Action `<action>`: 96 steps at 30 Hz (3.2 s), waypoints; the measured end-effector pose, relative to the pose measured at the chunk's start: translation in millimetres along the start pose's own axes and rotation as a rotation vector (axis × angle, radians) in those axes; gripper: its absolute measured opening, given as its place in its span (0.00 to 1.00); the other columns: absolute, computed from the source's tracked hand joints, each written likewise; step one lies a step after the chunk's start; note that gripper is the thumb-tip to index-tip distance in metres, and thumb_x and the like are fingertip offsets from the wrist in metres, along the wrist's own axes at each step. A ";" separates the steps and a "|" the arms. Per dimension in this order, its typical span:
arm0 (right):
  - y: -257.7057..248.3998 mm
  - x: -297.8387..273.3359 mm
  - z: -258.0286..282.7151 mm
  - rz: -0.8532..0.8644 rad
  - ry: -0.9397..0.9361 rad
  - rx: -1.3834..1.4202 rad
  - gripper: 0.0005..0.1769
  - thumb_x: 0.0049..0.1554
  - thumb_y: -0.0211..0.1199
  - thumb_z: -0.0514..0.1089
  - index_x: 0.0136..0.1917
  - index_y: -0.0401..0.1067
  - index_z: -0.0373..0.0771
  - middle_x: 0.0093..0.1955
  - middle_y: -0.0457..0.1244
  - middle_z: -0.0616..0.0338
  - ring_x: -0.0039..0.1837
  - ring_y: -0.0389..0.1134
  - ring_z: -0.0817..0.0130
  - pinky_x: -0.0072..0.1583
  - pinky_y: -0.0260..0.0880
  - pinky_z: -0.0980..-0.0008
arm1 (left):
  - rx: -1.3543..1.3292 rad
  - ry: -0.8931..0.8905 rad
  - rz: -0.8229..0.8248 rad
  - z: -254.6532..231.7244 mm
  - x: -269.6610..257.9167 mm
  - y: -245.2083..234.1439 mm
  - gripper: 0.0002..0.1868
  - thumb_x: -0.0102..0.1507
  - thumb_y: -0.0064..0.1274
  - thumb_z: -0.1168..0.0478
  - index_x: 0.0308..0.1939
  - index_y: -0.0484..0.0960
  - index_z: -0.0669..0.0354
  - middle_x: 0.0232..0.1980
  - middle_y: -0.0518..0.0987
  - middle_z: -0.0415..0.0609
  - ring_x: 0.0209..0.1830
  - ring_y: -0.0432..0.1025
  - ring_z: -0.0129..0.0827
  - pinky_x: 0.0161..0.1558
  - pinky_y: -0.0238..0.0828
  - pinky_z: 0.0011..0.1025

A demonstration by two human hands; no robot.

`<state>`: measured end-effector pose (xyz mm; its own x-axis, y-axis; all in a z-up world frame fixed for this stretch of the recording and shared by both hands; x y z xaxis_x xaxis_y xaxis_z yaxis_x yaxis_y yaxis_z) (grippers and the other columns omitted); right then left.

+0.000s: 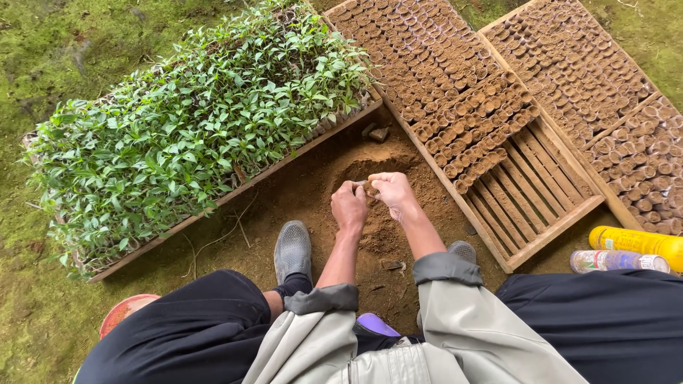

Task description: Rolling paper strips into small pots, filling them with soil, and arranging them in a seedling tray.

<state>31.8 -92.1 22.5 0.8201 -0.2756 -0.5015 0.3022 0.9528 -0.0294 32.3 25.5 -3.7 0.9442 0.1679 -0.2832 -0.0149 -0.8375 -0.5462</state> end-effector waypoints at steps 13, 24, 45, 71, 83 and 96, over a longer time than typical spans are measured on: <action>-17.3 4.4 -8.7 -0.090 -0.216 -0.614 0.19 0.48 0.61 0.39 0.48 0.83 0.59 0.40 0.72 0.70 0.52 0.74 0.70 0.56 0.74 0.65 | -0.118 -0.114 0.012 -9.9 -4.2 -3.7 0.05 0.60 0.58 0.58 0.35 0.89 0.48 0.32 0.85 0.52 0.43 0.81 0.52 0.45 0.77 0.45; -16.2 7.3 -21.6 0.054 -0.556 -0.888 0.04 0.53 0.68 0.41 0.42 0.82 0.43 0.64 0.67 0.46 0.75 0.59 0.42 0.75 0.59 0.49 | -0.331 -0.244 0.017 28.9 24.3 27.3 0.05 0.52 0.58 0.60 0.25 0.88 0.44 0.17 0.80 0.41 0.18 0.76 0.26 0.26 0.74 0.26; -7.8 6.3 -7.1 -0.246 -0.213 -0.538 0.17 0.58 0.66 0.51 0.55 0.78 0.38 0.58 0.69 0.49 0.62 0.71 0.53 0.64 0.72 0.56 | -1.472 -0.600 0.163 38.5 31.4 29.4 0.10 0.69 0.49 0.68 0.52 0.79 0.68 0.46 0.82 0.65 0.40 0.82 0.46 0.42 0.86 0.41; 77.6 24.5 -141.1 -0.236 -0.607 -1.102 0.33 0.54 0.59 0.37 0.73 0.60 0.29 0.81 0.47 0.37 0.81 0.48 0.38 0.77 0.51 0.50 | -1.615 -0.754 0.129 68.9 78.6 17.9 0.13 0.70 0.50 0.64 0.54 0.82 0.67 0.52 0.82 0.70 0.43 0.82 0.54 0.45 0.87 0.44; 11.3 46.1 -95.0 -0.172 -0.234 -0.898 0.09 0.54 0.66 0.44 0.48 0.79 0.55 0.41 0.70 0.68 0.43 0.74 0.75 0.45 0.74 0.76 | -1.483 -0.640 0.121 53.2 78.4 8.4 0.14 0.71 0.47 0.62 0.57 0.80 0.67 0.49 0.83 0.69 0.42 0.83 0.54 0.42 0.87 0.41; 28.1 7.0 43.2 -0.098 -0.051 0.116 0.08 0.58 0.63 0.32 0.51 0.77 0.27 0.46 0.71 0.41 0.46 0.75 0.62 0.52 0.81 0.61 | -1.368 -0.526 0.100 34.0 70.8 30.6 0.07 0.70 0.52 0.61 0.47 0.81 0.61 0.43 0.83 0.62 0.36 0.82 0.46 0.38 0.87 0.37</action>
<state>67.0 -72.7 55.6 0.8066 -0.3749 -0.4569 0.4332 0.9009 0.0256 87.5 29.4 -67.3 0.7274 -0.0042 -0.6862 0.5278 -0.6355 0.5635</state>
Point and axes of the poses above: each hand's wrist, its own x-axis towards the middle knuckle, its own y-axis out of the palm, z = x × y, the point moved 1 cm from there along x, towards the middle knuckle
